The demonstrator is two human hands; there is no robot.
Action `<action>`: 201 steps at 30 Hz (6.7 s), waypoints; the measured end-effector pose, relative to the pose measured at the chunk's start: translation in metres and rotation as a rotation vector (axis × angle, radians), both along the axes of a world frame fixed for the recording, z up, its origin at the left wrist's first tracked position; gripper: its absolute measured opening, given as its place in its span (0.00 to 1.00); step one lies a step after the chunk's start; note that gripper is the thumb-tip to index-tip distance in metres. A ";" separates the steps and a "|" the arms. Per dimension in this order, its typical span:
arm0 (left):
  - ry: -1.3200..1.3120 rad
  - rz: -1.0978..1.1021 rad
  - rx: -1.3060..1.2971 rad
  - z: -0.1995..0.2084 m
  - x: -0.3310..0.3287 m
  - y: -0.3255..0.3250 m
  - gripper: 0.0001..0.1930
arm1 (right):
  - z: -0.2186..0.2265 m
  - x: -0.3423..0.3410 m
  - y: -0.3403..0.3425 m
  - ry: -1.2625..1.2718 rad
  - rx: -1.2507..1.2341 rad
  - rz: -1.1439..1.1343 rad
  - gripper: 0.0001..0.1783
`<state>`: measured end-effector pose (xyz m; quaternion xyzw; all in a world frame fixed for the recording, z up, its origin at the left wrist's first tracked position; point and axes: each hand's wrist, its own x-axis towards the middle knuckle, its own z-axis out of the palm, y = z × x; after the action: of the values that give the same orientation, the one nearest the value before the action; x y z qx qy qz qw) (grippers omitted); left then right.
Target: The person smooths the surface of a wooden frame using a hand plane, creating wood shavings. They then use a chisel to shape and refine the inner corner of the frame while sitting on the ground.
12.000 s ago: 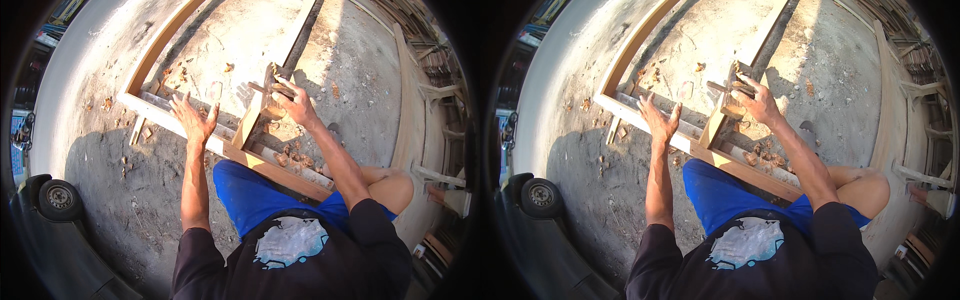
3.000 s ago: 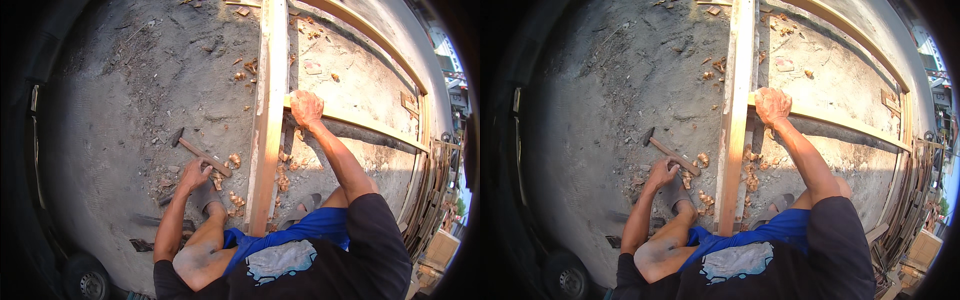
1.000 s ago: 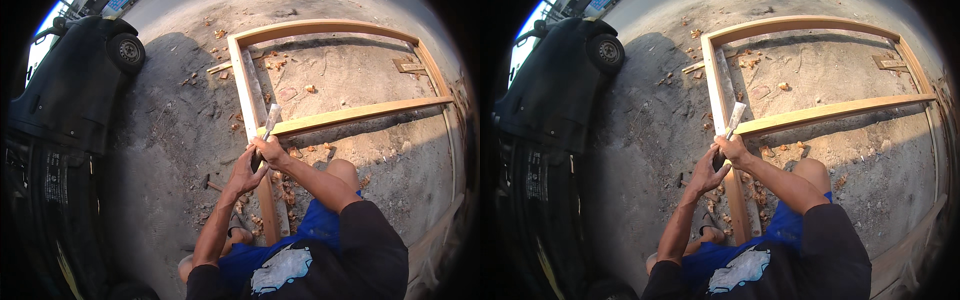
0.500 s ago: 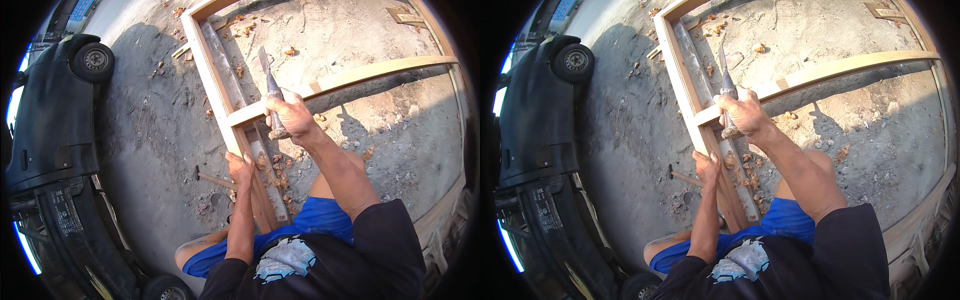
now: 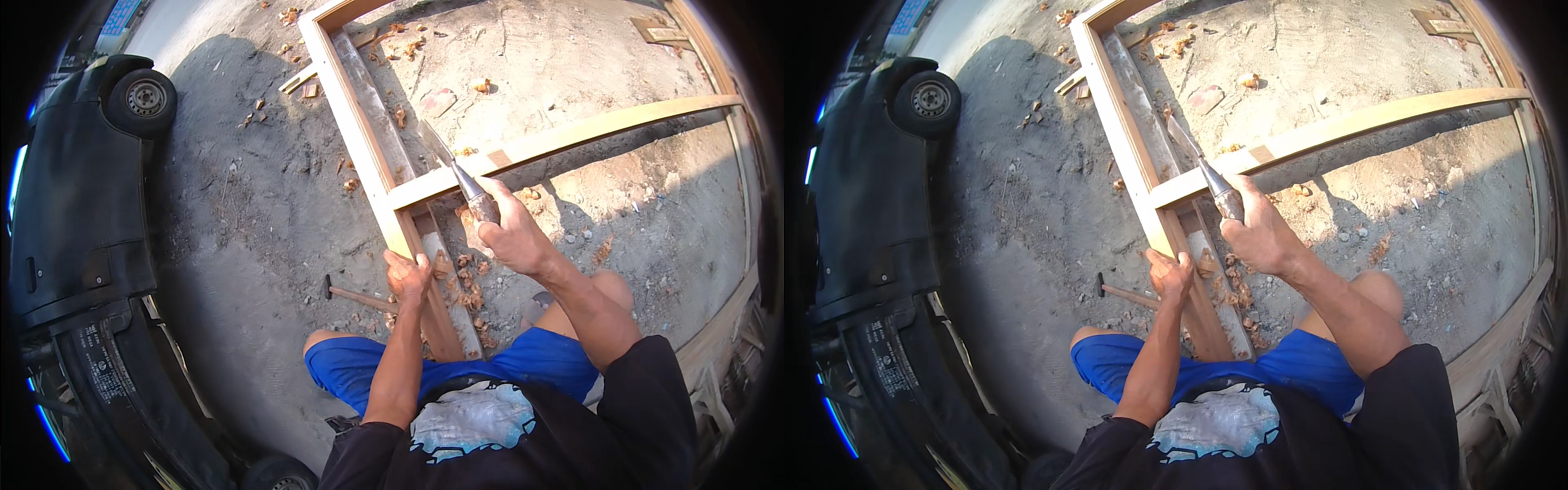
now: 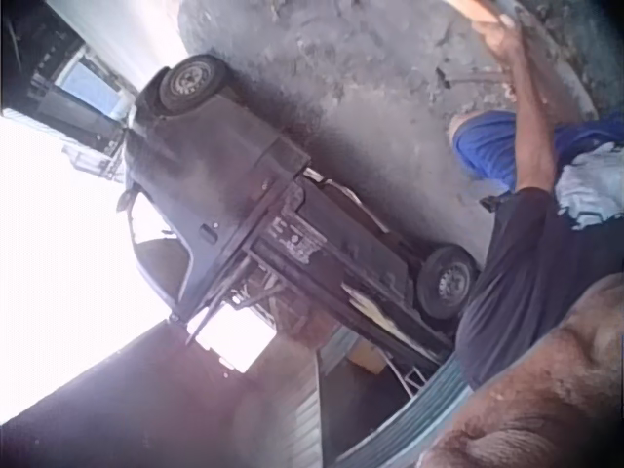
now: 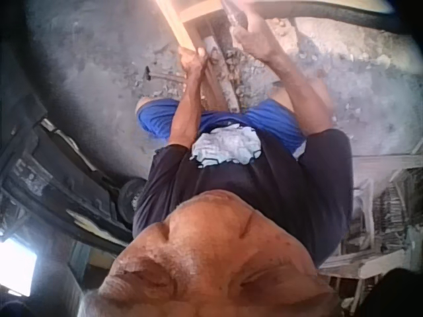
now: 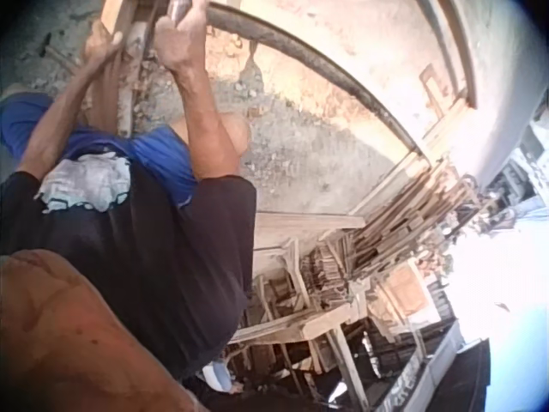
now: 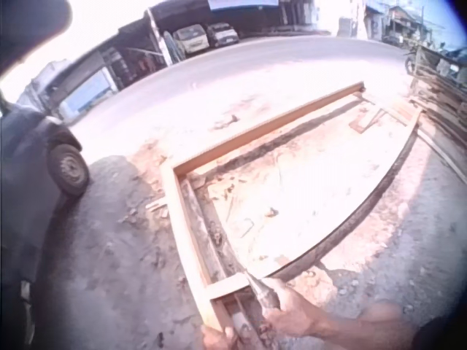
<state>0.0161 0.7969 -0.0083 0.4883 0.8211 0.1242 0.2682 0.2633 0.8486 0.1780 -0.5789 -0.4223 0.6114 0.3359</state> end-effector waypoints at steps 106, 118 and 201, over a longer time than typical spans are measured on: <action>-0.776 -0.043 0.107 -0.123 -0.059 0.008 0.22 | -0.137 -0.188 -0.100 -0.482 0.002 -0.207 0.37; -0.491 -0.257 0.242 -0.127 -0.058 0.006 0.20 | -0.098 -0.187 -0.099 -0.436 -0.154 -0.167 0.37; -0.965 0.046 0.188 -0.091 -0.055 0.109 0.24 | -0.092 -0.209 -0.125 -0.201 -0.230 -0.340 0.35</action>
<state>-0.0391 0.9062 -0.0996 0.3789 0.5991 0.4156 0.5699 0.0539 0.7238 0.0858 -0.7341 -0.2775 0.5295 0.3220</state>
